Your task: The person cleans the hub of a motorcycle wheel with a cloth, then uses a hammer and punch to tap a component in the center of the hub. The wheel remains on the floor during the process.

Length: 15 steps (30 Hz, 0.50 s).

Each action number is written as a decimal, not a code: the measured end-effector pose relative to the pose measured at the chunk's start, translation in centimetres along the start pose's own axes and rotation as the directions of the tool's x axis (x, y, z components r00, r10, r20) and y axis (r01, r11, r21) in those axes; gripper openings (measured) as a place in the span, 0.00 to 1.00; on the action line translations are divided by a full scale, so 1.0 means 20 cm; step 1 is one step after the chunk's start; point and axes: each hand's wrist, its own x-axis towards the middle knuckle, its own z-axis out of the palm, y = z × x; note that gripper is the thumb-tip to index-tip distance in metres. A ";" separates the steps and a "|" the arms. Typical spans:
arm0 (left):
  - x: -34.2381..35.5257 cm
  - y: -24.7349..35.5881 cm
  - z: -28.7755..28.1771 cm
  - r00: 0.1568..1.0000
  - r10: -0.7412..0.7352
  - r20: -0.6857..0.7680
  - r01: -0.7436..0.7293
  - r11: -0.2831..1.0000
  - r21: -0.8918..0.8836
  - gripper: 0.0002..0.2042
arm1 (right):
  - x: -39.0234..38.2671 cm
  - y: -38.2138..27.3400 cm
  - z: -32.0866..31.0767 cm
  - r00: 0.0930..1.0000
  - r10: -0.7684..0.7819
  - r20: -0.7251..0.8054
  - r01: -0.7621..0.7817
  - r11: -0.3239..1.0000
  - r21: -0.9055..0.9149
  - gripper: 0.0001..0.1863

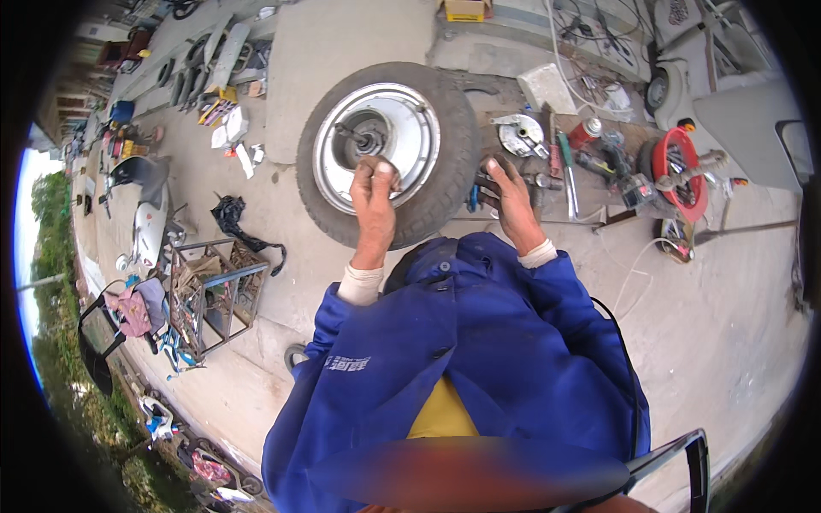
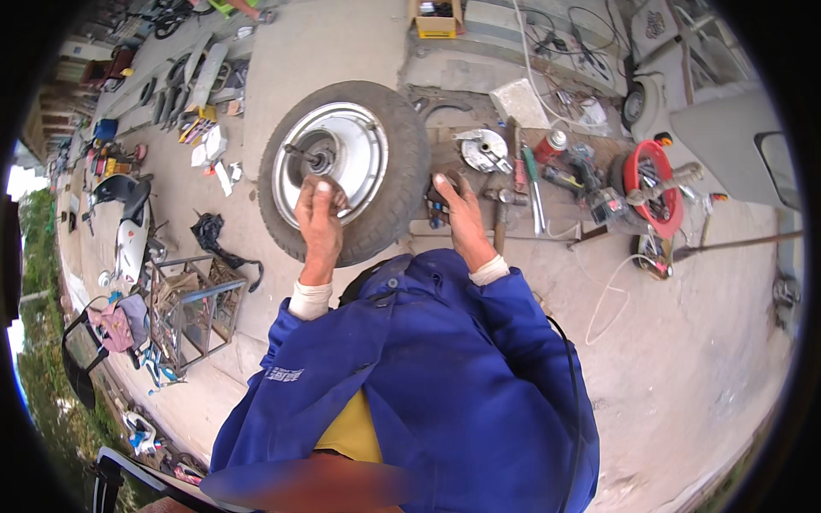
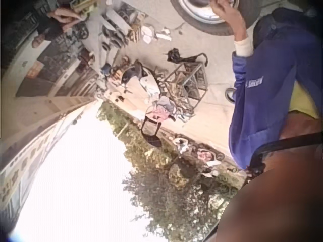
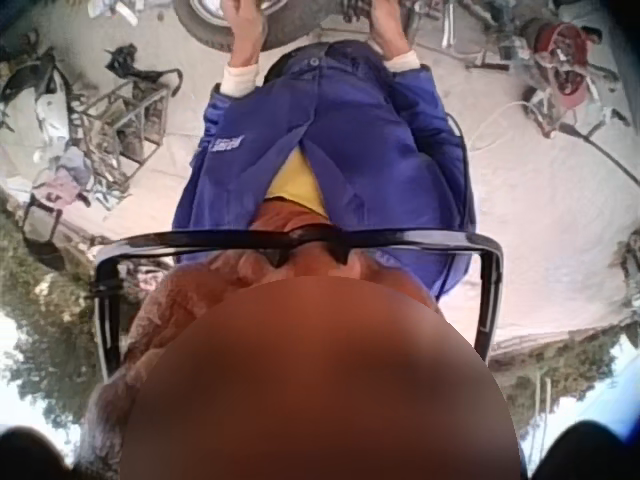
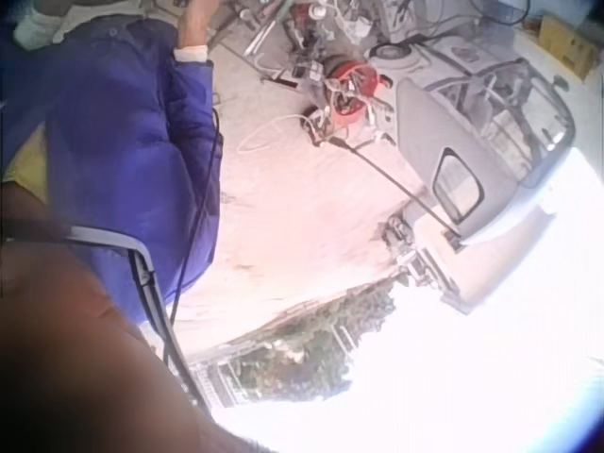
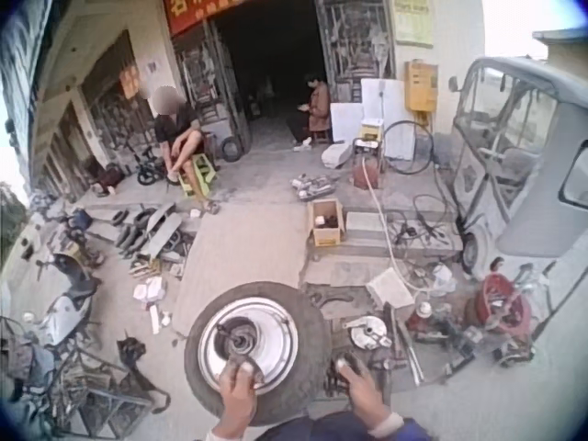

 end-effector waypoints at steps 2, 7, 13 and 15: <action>0.03 0.02 0.03 0.993 -0.095 -0.073 0.087 0.991 -0.106 0.22 | 0.09 0.10 -0.22 0.984 -0.085 -0.157 0.063 0.989 -0.136 0.40; 0.11 0.03 -0.10 0.953 -0.190 0.237 0.236 0.955 -0.181 0.23 | 0.16 0.32 -0.76 0.802 -0.510 -0.311 -0.036 0.478 -0.878 0.45; 0.01 0.22 0.02 0.994 0.046 0.102 -0.085 0.904 0.419 0.19 | 0.12 0.61 -0.98 0.911 -0.266 -0.316 -0.251 0.249 -0.935 0.52; -0.03 0.24 0.08 0.936 0.352 0.020 -0.259 0.647 0.717 0.17 | 0.15 0.72 -1.01 0.925 -0.177 -0.337 -0.291 0.243 -0.925 0.54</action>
